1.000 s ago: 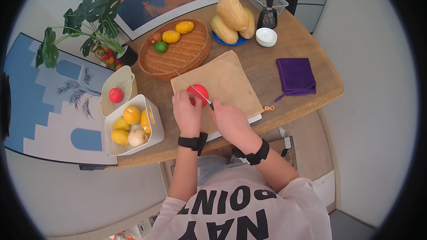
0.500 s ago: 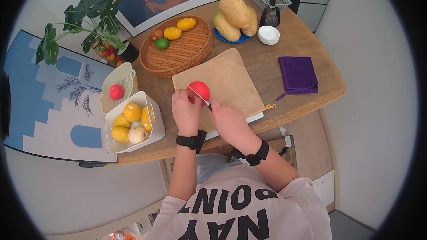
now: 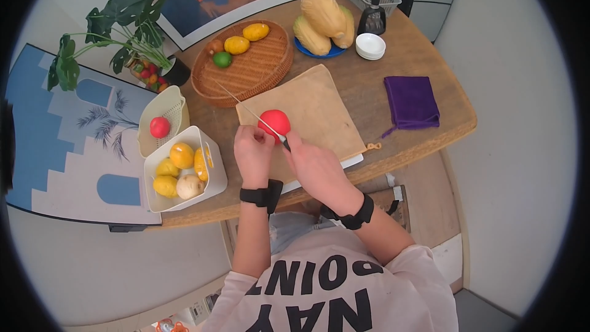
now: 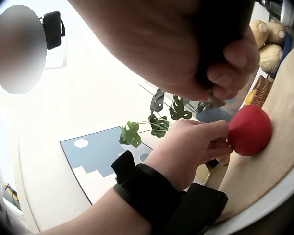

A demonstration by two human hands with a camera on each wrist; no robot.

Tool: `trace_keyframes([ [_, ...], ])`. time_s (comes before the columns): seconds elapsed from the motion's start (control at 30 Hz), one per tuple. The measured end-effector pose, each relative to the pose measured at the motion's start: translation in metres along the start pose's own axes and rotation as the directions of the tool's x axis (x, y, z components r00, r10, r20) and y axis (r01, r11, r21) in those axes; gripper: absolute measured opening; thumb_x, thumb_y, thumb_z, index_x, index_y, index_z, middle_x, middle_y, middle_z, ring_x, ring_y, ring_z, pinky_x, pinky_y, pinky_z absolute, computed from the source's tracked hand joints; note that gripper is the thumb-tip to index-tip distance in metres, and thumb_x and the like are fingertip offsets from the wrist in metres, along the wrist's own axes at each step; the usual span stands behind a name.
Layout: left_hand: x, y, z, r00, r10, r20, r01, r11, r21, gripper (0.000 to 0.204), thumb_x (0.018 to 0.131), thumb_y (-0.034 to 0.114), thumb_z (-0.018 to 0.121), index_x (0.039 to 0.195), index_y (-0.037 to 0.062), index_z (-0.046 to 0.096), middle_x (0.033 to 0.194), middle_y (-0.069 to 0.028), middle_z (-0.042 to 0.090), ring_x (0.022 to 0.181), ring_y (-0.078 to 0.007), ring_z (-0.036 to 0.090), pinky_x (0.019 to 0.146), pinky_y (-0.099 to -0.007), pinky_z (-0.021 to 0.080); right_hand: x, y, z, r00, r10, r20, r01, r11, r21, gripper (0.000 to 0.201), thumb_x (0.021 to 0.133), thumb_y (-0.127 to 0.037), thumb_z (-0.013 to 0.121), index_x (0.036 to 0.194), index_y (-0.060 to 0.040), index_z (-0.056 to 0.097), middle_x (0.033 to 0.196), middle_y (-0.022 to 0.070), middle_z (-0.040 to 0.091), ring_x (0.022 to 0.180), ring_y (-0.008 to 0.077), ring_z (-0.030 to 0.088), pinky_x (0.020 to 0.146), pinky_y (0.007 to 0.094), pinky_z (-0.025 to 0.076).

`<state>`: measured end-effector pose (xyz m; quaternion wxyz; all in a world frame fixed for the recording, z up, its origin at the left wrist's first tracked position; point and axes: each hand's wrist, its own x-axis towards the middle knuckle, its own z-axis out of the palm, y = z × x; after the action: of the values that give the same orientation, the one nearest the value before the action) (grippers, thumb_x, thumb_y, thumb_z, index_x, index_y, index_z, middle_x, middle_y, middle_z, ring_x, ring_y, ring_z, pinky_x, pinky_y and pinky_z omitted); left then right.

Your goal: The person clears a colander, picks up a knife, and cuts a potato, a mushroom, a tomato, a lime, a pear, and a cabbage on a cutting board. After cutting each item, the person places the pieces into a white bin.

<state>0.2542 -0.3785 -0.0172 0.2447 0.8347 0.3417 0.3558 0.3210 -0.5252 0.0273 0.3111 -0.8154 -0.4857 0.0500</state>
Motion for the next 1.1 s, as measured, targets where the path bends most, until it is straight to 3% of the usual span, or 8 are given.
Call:
trace_keyframes([
  [0.3, -0.001, 0.001, -0.002, 0.997, 0.024, -0.072, -0.021, 0.999, 0.050, 0.017, 0.071, 0.002, 0.075, 0.071, -0.0007, 0.058, 0.085, -0.0144, 0.057, 0.073, -0.0322, 0.061, 0.068, -0.0407, 0.051, -0.002, 0.004, 0.007, 1.000, 0.009, 0.016, -0.009, 0.999, -0.032, 0.020, 0.098, -0.019, 0.057, 0.108, -0.0027, 0.049, 0.079, 0.0195, 0.066, 0.073, 0.0395, 0.066, 0.061, 0.0494, 0.052],
  [0.4, 0.000, 0.002, -0.004, 0.998, 0.006, -0.055, -0.003, 0.999, 0.053, 0.016, 0.073, 0.003, 0.073, 0.074, -0.0008, 0.058, 0.086, -0.0141, 0.057, 0.076, -0.0323, 0.061, 0.071, -0.0411, 0.051, -0.001, 0.012, 0.012, 1.000, 0.012, 0.007, -0.011, 0.999, -0.046, 0.021, 0.099, -0.020, 0.055, 0.109, -0.0022, 0.051, 0.079, 0.0200, 0.066, 0.073, 0.0404, 0.067, 0.061, 0.0507, 0.052],
  [0.5, 0.003, 0.004, -0.004, 1.000, 0.010, -0.021, -0.009, 0.999, 0.052, 0.022, 0.075, 0.007, 0.073, 0.093, 0.0005, 0.061, 0.099, -0.0180, 0.057, 0.095, -0.0377, 0.058, 0.083, -0.0464, 0.050, 0.001, 0.015, 0.006, 0.996, 0.085, 0.007, -0.085, 0.996, -0.001, 0.022, 0.099, -0.021, 0.055, 0.111, -0.0021, 0.051, 0.080, 0.0212, 0.067, 0.073, 0.0419, 0.066, 0.062, 0.0523, 0.051],
  [0.63, 0.011, 0.022, -0.005, 0.969, 0.210, 0.130, -0.226, 0.966, 0.123, 0.059, 0.075, 0.014, 0.077, 0.130, 0.0055, 0.057, 0.129, -0.0220, 0.052, 0.111, -0.0418, 0.053, 0.095, -0.0473, 0.048, 0.006, 0.019, 0.005, 0.970, 0.190, -0.149, -0.178, 0.980, 0.090, 0.022, 0.100, -0.022, 0.056, 0.109, -0.0031, 0.051, 0.079, 0.0228, 0.066, 0.074, 0.0440, 0.065, 0.062, 0.0539, 0.050],
  [0.73, 0.013, 0.016, 0.012, 0.920, 0.195, 0.341, -0.260, 0.953, 0.156, 0.065, 0.073, 0.013, 0.079, 0.134, 0.0101, 0.056, 0.135, -0.0212, 0.049, 0.112, -0.0424, 0.053, 0.097, -0.0466, 0.048, 0.014, 0.038, 0.010, 0.974, 0.197, -0.116, -0.202, 0.979, -0.034, 0.021, 0.099, -0.022, 0.057, 0.107, -0.0035, 0.051, 0.079, 0.0223, 0.066, 0.073, 0.0438, 0.065, 0.063, 0.0540, 0.050],
  [0.83, 0.019, 0.014, 0.017, 0.915, 0.112, 0.388, -0.199, 0.961, 0.191, 0.068, 0.070, 0.012, 0.080, 0.134, 0.0125, 0.056, 0.135, -0.0205, 0.049, 0.111, -0.0425, 0.053, 0.099, -0.0465, 0.048, 0.010, 0.056, 0.023, 0.972, 0.234, -0.036, -0.236, 0.963, -0.130, 0.021, 0.099, -0.022, 0.057, 0.105, -0.0039, 0.050, 0.081, 0.0210, 0.067, 0.074, 0.0426, 0.066, 0.064, 0.0533, 0.051],
  [0.93, 0.026, 0.015, -0.001, 0.949, 0.066, 0.309, -0.132, 0.971, 0.197, 0.069, 0.069, 0.011, 0.080, 0.134, 0.0141, 0.056, 0.134, -0.0194, 0.049, 0.112, -0.0423, 0.053, 0.099, -0.0467, 0.048, 0.004, 0.060, 0.027, 0.975, 0.216, -0.053, -0.221, 0.968, -0.120, 0.021, 0.099, -0.022, 0.056, 0.104, -0.0035, 0.049, 0.082, 0.0197, 0.068, 0.076, 0.0415, 0.067, 0.065, 0.0523, 0.051],
  [1.1, 0.087, -0.019, -0.084, 0.995, 0.084, -0.045, -0.072, 0.974, 0.217, 0.071, 0.069, 0.015, 0.080, 0.134, 0.0165, 0.053, 0.133, -0.0199, 0.050, 0.116, -0.0439, 0.052, 0.100, -0.0505, 0.046, 0.006, 0.061, 0.025, 0.967, 0.255, 0.003, -0.253, 0.960, -0.123, 0.021, 0.099, -0.022, 0.056, 0.105, -0.0031, 0.049, 0.081, 0.0191, 0.068, 0.077, 0.0407, 0.067, 0.065, 0.0515, 0.052],
])
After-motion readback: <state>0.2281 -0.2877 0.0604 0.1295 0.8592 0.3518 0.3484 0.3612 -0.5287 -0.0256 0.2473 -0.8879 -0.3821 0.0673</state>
